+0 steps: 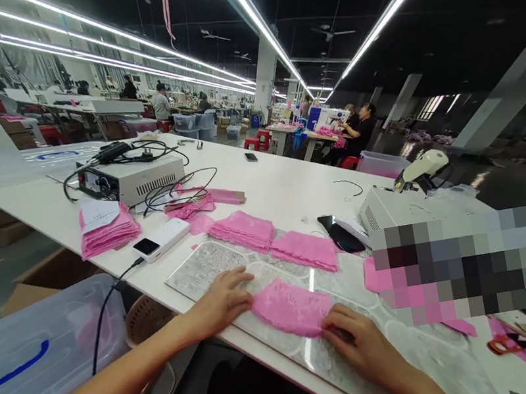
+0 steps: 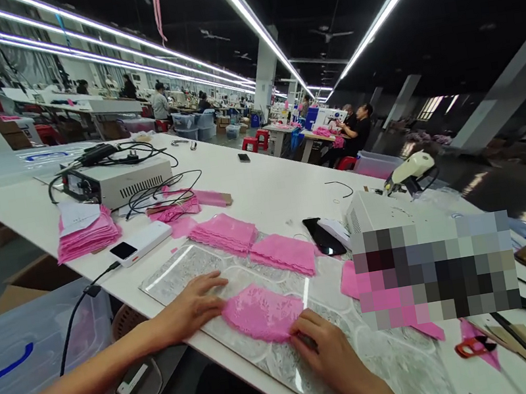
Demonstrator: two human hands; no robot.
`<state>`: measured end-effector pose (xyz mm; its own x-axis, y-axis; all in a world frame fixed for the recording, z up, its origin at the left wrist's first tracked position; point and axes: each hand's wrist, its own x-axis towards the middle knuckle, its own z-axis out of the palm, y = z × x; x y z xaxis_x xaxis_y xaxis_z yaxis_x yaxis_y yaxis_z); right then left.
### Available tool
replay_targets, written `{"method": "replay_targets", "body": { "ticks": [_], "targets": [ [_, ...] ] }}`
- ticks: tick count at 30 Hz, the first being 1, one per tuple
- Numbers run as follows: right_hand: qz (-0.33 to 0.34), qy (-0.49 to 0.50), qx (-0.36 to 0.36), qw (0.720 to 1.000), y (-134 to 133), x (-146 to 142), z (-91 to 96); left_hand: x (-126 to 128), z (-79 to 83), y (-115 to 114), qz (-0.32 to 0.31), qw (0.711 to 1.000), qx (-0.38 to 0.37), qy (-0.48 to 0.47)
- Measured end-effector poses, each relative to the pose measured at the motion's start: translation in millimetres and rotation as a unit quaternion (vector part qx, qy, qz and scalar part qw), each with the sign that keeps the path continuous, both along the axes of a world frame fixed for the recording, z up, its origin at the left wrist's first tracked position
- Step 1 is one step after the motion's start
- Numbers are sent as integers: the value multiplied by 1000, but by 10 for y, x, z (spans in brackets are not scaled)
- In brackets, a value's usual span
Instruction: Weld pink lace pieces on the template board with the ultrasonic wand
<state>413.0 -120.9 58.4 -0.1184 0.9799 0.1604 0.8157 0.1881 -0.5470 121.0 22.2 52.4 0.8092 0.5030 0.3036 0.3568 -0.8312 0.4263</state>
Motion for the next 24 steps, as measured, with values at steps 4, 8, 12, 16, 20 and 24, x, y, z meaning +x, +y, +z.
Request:
{"method": "replay_targets", "body": {
  "ticks": [4,8,12,16,20,24],
  "targets": [
    [-43,47,-26,998,336,53,242,125,217,307,-1,999,-51,-11],
    [-71,127,-18,989,1039,78,558,276,521,1061,53,997,-48,-27],
    [-110,155,67,979,1863,55,802,336,854,1817,127,990,-5,-61],
    [-113,157,120,974,2354,-125,736,152,927,2122,160,984,45,-70],
    [-92,158,78,980,2357,-278,410,-130,685,2088,124,991,46,-11],
    [-122,177,51,975,2072,-64,222,-136,502,1928,103,993,50,2]
  ]
}}
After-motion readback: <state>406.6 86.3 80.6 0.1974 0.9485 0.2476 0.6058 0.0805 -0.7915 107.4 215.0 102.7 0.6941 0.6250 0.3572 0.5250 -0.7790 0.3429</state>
